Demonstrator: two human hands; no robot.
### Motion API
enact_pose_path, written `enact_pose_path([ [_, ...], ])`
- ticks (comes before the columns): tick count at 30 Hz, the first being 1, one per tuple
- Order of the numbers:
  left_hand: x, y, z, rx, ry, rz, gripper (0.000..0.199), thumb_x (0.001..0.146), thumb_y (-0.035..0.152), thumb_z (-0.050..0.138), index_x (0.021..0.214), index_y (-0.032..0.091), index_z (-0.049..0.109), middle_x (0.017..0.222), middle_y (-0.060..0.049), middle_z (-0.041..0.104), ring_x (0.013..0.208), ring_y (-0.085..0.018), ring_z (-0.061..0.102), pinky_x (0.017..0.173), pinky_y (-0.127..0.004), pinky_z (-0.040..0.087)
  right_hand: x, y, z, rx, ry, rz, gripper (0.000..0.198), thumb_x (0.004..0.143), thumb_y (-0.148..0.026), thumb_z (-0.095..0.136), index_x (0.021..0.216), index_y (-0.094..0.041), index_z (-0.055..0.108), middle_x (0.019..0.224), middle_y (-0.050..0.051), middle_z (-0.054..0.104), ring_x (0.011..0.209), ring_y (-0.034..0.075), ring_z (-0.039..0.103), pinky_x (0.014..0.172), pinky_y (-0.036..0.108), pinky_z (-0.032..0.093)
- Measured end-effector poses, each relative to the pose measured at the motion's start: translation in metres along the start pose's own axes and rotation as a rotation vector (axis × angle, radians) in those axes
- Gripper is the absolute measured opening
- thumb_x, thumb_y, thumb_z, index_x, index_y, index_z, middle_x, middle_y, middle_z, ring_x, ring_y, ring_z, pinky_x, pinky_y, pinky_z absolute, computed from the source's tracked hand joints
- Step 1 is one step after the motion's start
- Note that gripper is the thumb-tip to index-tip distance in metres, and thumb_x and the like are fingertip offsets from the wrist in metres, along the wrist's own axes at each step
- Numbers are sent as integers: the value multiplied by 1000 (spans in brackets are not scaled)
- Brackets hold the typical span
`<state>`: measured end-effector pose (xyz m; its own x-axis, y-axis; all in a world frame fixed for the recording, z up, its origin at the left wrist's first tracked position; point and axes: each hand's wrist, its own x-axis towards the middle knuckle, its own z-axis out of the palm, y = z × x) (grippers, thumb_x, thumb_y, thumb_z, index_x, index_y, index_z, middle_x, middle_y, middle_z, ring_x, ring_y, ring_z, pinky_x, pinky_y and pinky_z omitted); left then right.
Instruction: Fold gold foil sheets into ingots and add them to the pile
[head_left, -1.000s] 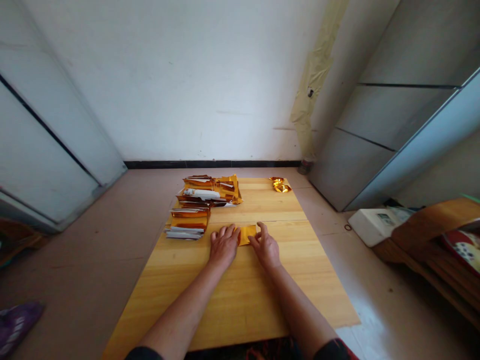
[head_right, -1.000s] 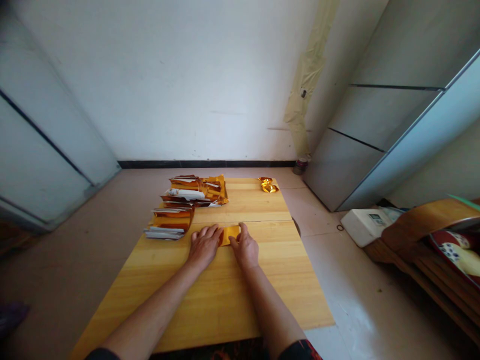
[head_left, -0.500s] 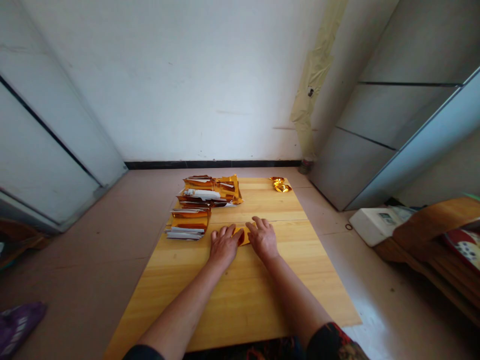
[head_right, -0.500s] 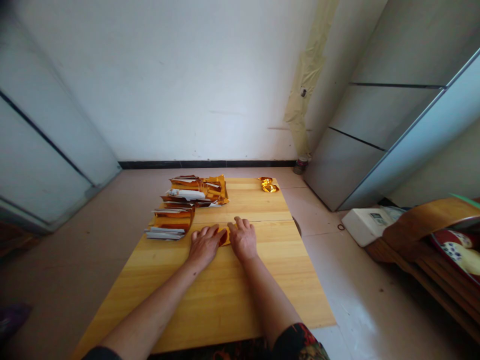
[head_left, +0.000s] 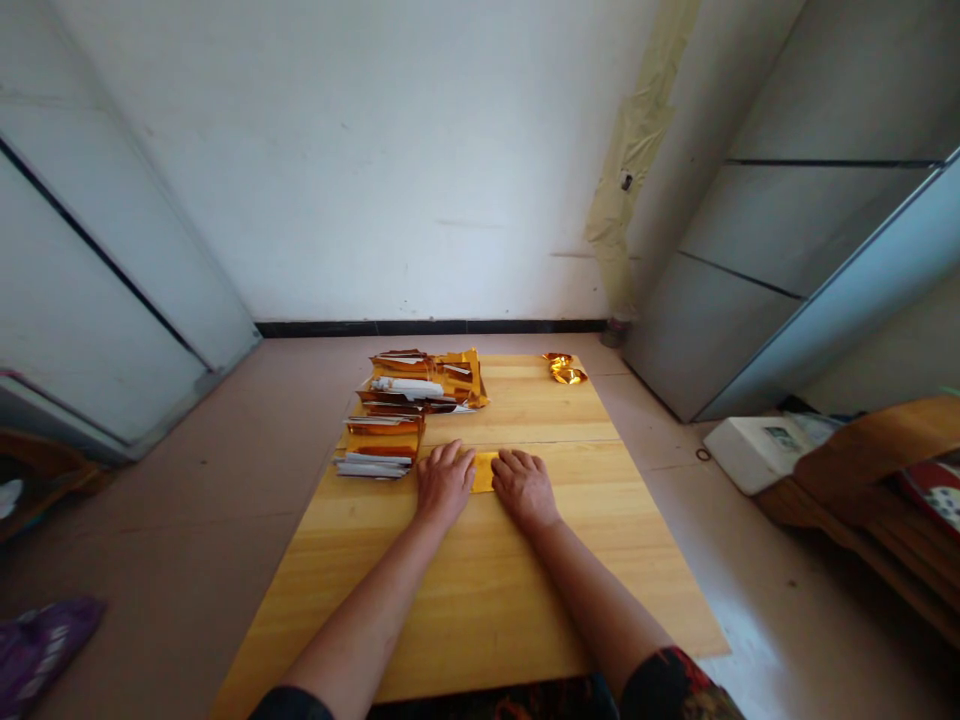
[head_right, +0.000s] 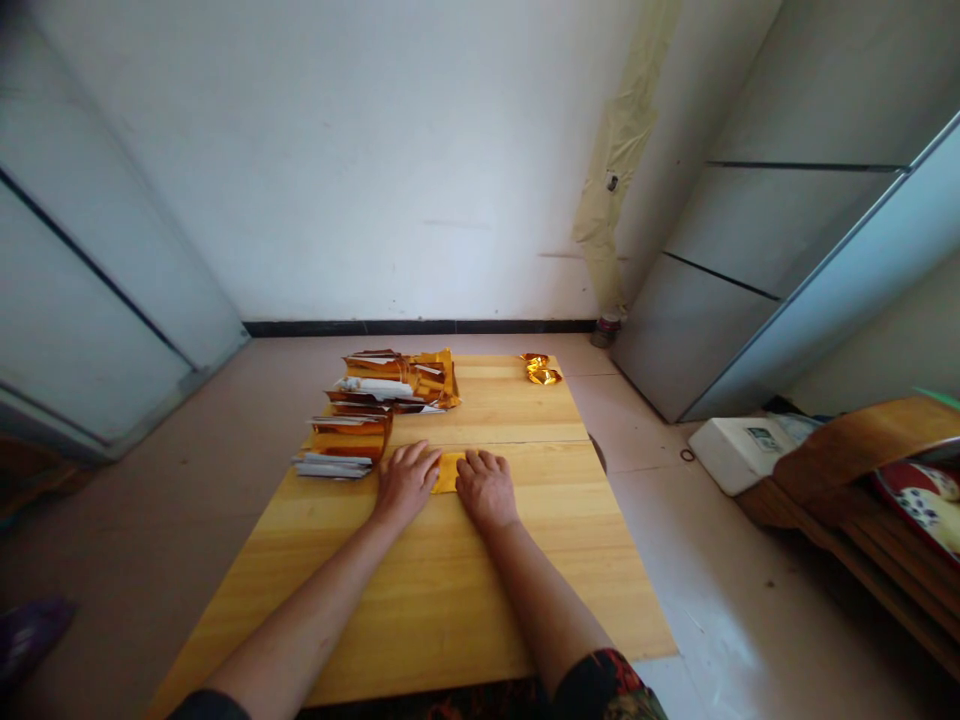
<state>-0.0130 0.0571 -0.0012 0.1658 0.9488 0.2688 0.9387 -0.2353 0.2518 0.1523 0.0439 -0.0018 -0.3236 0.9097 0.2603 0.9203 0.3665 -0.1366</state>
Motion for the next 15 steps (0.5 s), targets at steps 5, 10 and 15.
enact_pose_path([
  [5, -2, 7, -2, -42, 10, 144, 22, 84, 27, 51, 101, 29, 65, 114, -4, 61, 109, -23, 48, 89, -41, 36, 0, 0, 2, -2, -5, 12, 25, 91, -29, 46, 113, -26, 57, 124, 4, 57, 115, 20, 45, 94, 35, 32],
  [10, -8, 2, 2, -135, 25, 251, 21, 86, 22, 49, 96, 25, 67, 102, -5, 65, 97, -19, 53, 87, -36, 41, 1, 0, 2, 1, -13, 17, 24, 90, -29, 47, 112, -26, 58, 124, 3, 56, 115, 20, 45, 94, 35, 33],
  [15, -7, -4, 10, -213, 4, 313, 25, 87, 16, 46, 95, 23, 68, 110, -5, 64, 99, -17, 56, 89, -32, 44, 1, 1, 2, 11, -8, 18, 24, 91, -28, 46, 110, -26, 59, 125, 3, 57, 115, 20, 45, 94, 35, 32],
])
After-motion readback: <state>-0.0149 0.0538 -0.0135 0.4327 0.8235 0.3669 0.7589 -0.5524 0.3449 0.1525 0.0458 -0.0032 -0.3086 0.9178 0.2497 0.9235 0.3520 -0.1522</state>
